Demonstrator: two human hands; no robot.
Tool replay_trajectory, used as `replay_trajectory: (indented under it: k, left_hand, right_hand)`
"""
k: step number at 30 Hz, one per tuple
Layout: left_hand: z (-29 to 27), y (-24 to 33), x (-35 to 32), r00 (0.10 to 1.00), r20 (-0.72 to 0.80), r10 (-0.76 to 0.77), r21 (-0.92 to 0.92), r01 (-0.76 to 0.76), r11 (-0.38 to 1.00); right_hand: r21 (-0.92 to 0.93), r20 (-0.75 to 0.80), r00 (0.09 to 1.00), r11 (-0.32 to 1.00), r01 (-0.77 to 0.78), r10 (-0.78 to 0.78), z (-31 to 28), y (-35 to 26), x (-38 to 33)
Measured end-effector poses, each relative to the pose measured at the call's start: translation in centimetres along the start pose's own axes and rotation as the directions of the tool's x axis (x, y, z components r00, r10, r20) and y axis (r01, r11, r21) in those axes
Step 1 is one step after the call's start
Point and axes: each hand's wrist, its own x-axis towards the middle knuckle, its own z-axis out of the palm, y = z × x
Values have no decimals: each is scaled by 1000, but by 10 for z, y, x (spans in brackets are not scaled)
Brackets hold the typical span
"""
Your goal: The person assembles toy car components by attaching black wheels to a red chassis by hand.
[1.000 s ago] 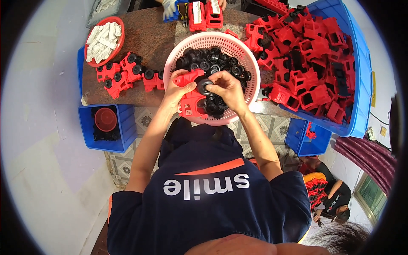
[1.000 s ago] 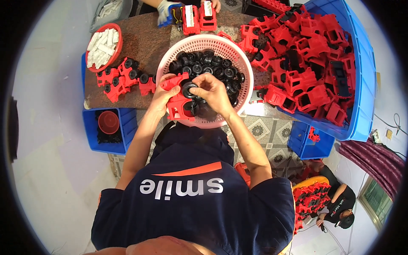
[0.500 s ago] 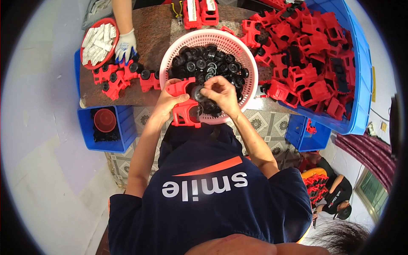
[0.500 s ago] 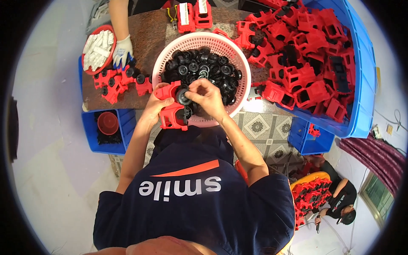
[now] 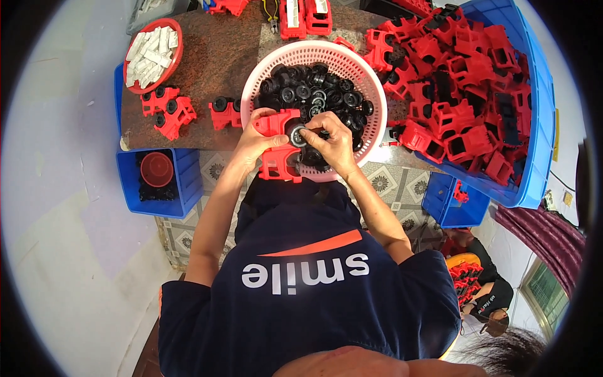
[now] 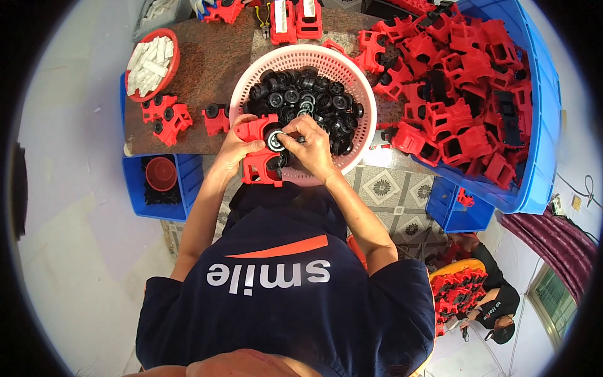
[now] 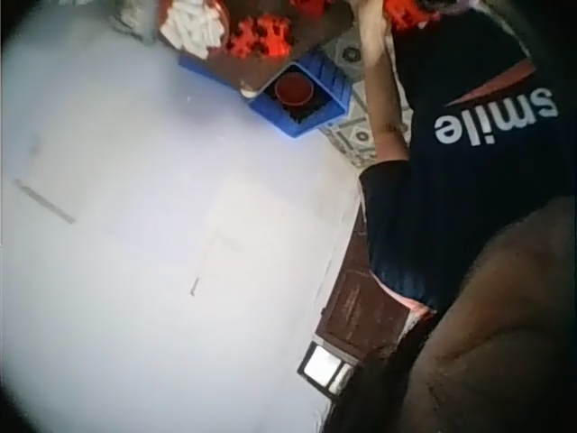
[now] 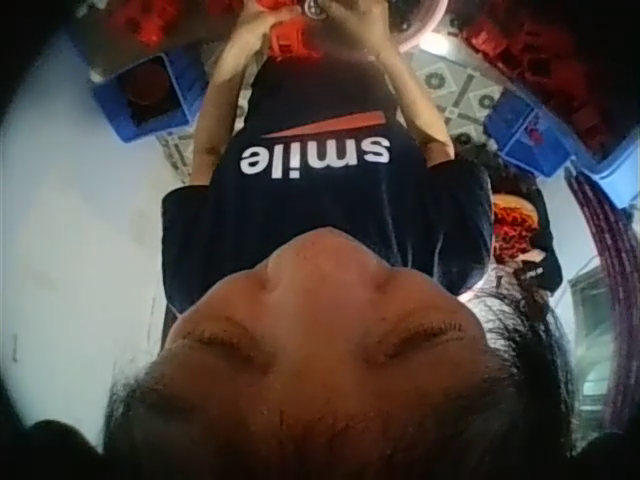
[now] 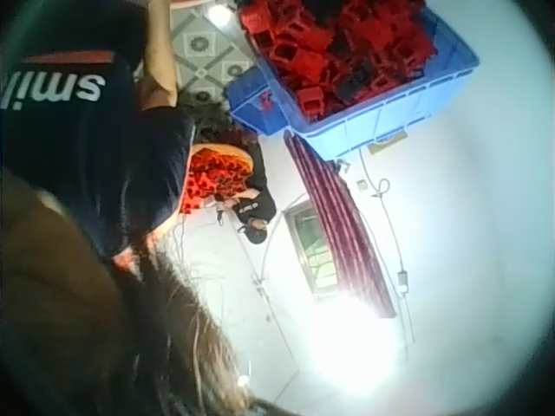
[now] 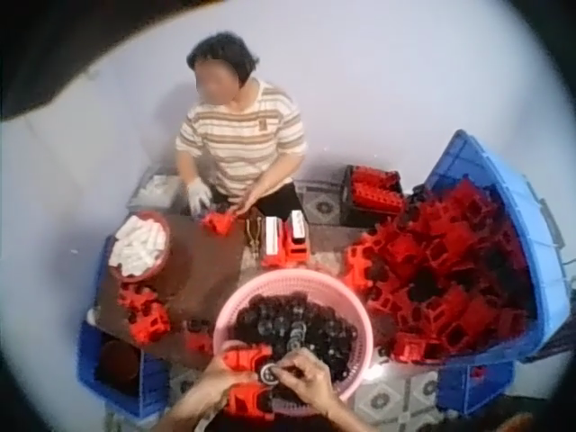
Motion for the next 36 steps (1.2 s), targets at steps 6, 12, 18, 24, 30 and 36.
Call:
replay_trajectory:
  k: [6, 12, 18, 24, 30, 36]
  left_hand:
    - [0, 1, 4, 999, 11, -39, 5, 39, 999]
    - [2, 1, 2, 1000, 23, -20, 17, 19, 1000]
    - [4, 3, 0, 999, 42, -18, 30, 17, 999]
    - [2, -4, -2, 995, 87, -38, 19, 36, 999]
    - [11, -20, -19, 998, 57, -30, 19, 29, 999]
    - [-5, -32, -4, 997, -67, -35, -79, 30, 996]
  right_hand:
    - [25, -19, 999, 999, 26, -25, -3, -1, 2]
    - [-3, -21, 1000, 1000, -4, 4, -1, 2, -2]
    - [20, -22, 1000, 1000, 15, -15, -1, 4, -2]
    - [-3, 131, 972, 981, -195, 193, -2, 9, -7]
    - [448, 430, 794, 662, -601, 431, 6, 26, -34]
    - [345, 513, 768, 727, -593, 383, -12, 73, 5]
